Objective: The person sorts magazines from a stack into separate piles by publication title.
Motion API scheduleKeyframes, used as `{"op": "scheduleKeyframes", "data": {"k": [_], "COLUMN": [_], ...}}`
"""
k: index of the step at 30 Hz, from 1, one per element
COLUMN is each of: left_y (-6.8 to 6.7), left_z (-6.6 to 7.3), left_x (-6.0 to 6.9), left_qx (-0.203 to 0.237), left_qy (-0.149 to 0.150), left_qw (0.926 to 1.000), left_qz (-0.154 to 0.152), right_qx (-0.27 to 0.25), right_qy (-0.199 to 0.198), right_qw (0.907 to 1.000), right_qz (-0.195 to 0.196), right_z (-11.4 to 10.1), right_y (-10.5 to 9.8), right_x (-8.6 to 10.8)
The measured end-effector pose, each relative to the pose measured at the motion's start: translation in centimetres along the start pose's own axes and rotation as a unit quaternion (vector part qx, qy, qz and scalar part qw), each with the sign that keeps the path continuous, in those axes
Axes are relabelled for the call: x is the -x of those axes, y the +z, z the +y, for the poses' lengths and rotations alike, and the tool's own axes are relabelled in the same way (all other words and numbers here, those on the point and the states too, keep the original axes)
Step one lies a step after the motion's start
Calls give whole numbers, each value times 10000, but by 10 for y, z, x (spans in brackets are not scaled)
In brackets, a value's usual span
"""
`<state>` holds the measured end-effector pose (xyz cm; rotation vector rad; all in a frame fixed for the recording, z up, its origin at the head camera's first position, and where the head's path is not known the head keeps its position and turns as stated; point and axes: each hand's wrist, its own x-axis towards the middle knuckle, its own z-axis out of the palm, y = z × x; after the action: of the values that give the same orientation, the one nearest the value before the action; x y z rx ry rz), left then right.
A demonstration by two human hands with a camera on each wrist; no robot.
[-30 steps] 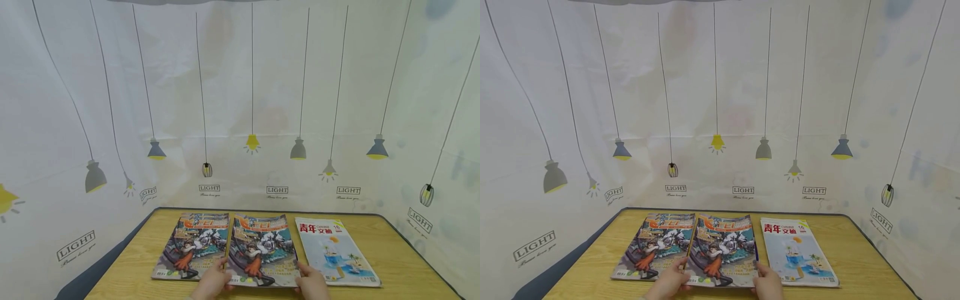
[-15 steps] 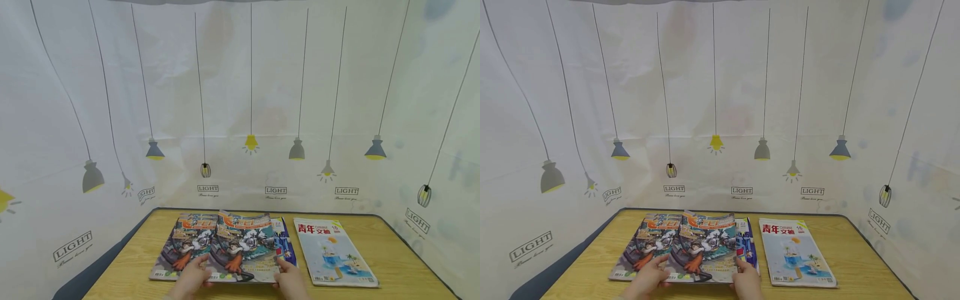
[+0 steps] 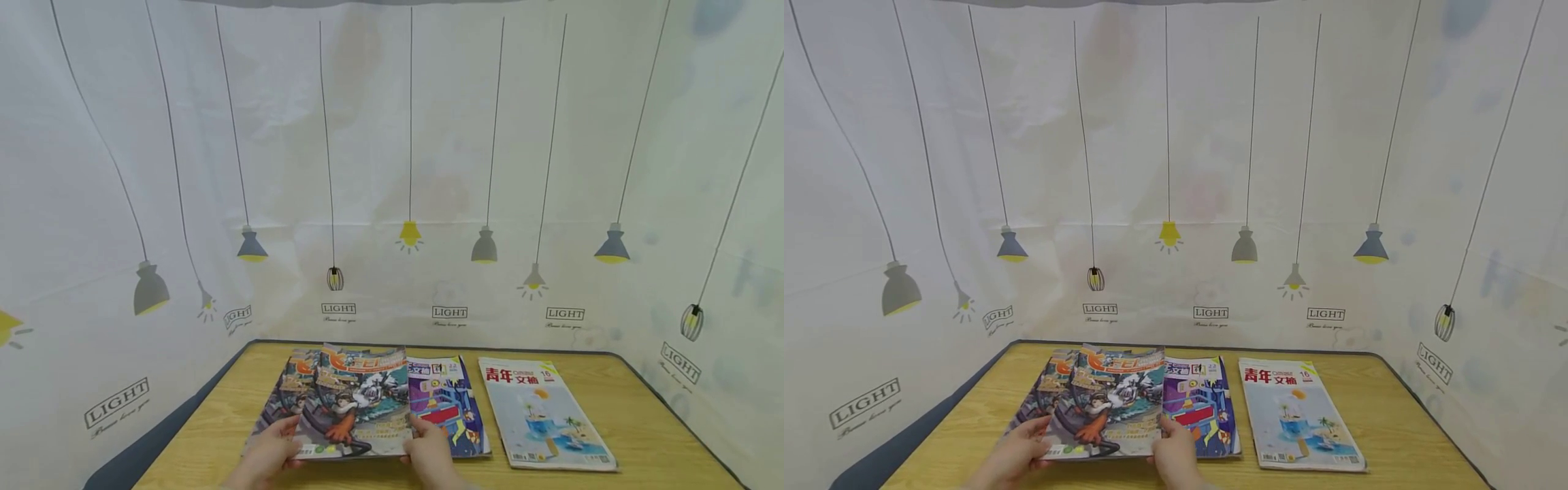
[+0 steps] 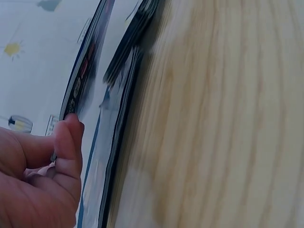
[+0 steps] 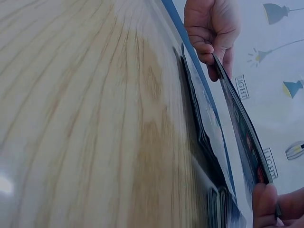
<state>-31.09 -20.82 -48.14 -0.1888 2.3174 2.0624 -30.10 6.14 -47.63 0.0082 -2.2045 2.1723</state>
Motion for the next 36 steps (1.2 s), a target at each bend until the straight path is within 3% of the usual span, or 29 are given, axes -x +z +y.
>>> {"op": "scheduleKeyframes", "data": {"k": [11, 17, 24, 32, 36], "left_y": [-43, -59, -66, -70, -74], "left_z": [-1, -4, -3, 4, 5], "left_x": [6, 5, 5, 4, -1], "left_qx": [-169, -362, -628, -1300, -1449], "left_qy": [-23, -284, -339, -358, -541], "left_qw": [9998, 9986, 9970, 9899, 9871], "left_qz": [126, 259, 307, 440, 408], "right_qx": [-244, -32, 68, 660, 516], "right_qy": [-37, 118, 196, 751, 970], "right_qw": [9985, 9982, 9976, 9877, 9846], "right_qz": [-485, -580, -656, -1202, -1359], "right_z": [-3, -1, 1, 3, 5], "right_y": [42, 56, 66, 70, 72], "right_x": [-3, -4, 0, -4, -6]}}
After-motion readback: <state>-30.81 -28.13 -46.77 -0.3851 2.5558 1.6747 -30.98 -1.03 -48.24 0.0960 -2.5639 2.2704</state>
